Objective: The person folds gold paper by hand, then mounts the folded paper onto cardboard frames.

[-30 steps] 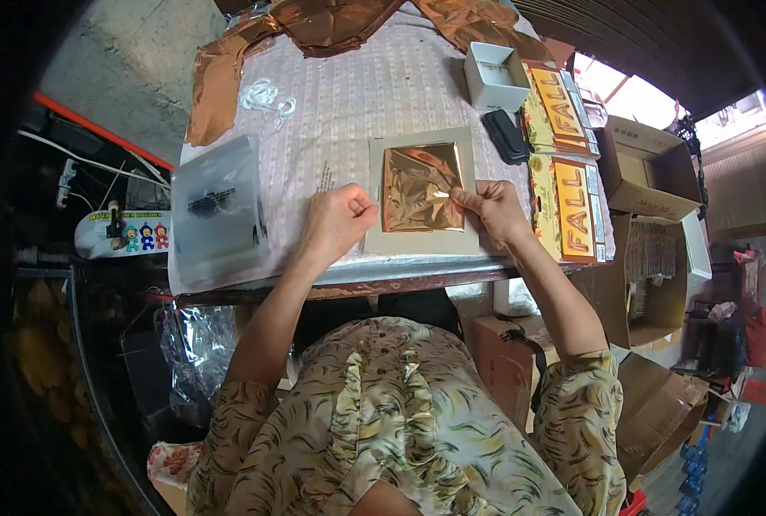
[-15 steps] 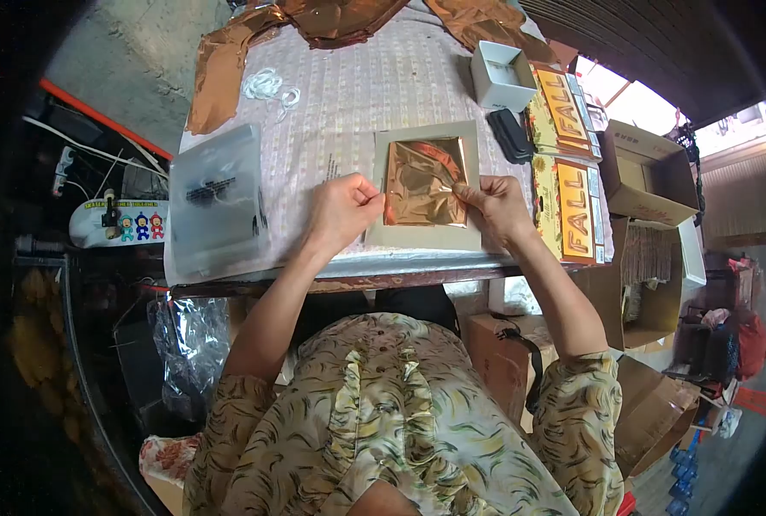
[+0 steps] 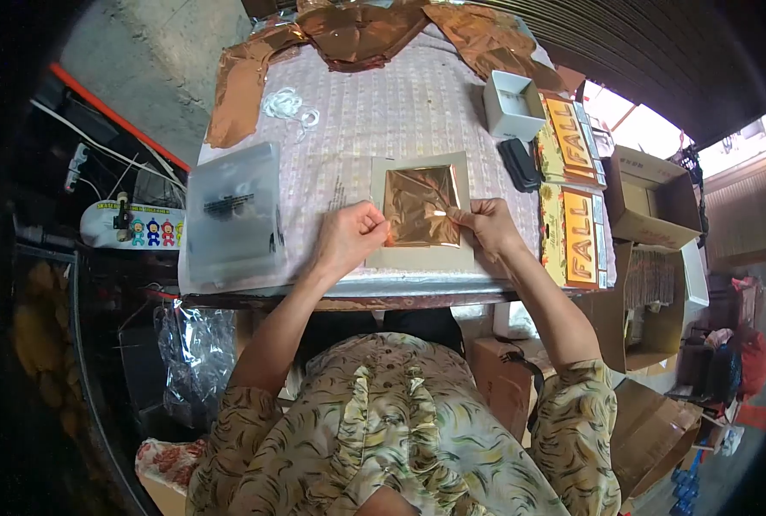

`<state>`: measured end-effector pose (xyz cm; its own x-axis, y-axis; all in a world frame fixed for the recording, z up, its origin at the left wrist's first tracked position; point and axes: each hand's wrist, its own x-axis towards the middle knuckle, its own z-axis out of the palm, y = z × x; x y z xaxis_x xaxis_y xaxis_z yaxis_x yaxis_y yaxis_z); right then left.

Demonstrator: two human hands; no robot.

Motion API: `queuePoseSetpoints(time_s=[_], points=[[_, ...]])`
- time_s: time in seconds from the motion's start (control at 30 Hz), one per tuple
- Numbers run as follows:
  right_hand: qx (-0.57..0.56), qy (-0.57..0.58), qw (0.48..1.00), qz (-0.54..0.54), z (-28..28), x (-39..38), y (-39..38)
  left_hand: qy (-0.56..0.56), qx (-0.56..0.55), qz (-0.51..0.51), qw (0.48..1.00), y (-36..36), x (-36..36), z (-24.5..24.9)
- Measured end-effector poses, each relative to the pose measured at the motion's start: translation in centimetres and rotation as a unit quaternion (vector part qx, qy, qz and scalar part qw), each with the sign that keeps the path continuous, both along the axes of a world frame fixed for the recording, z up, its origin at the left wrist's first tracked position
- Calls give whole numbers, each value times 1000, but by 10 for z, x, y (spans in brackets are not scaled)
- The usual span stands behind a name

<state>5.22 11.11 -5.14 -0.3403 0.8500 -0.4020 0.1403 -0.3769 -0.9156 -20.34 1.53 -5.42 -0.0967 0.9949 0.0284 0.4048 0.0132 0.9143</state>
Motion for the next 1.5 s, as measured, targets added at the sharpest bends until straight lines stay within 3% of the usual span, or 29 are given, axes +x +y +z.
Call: queuePoseSetpoints(time_s=[0.13, 0.3, 0.43, 0.53, 0.6, 0.7, 1.2, 1.33, 1.5], points=[[13, 15, 1000, -6, -12, -6, -2, -43, -49, 18, 998, 1, 1, 4], [-11, 34, 999, -8, 16, -27, -12, 89, 7, 19, 996, 7, 8, 2], [-24, 66, 997, -10, 15, -28, -12, 51, 20, 12, 998, 1, 0, 2], [-28, 45, 999, 0, -3, -15, -4, 110, 63, 2, 992, -10, -23, 14], [-32, 32, 999, 6, -12, -7, -3, 377, 184, 16, 907, -13, -41, 9], [-26, 15, 999, 14, -11, -7, -1, 416, 99, 3, 904, -13, -52, -12], [31, -33, 998, 46, -17, -47, 0, 415, 75, -48, 905, -10, -58, -23], [11, -17, 1000, 19, 1, -55, -6, 391, 63, -28, 918, -2, -58, -14], [1, -1, 1000, 13, -8, -55, -2, 426, 99, -41, 898, 10, -53, -14]])
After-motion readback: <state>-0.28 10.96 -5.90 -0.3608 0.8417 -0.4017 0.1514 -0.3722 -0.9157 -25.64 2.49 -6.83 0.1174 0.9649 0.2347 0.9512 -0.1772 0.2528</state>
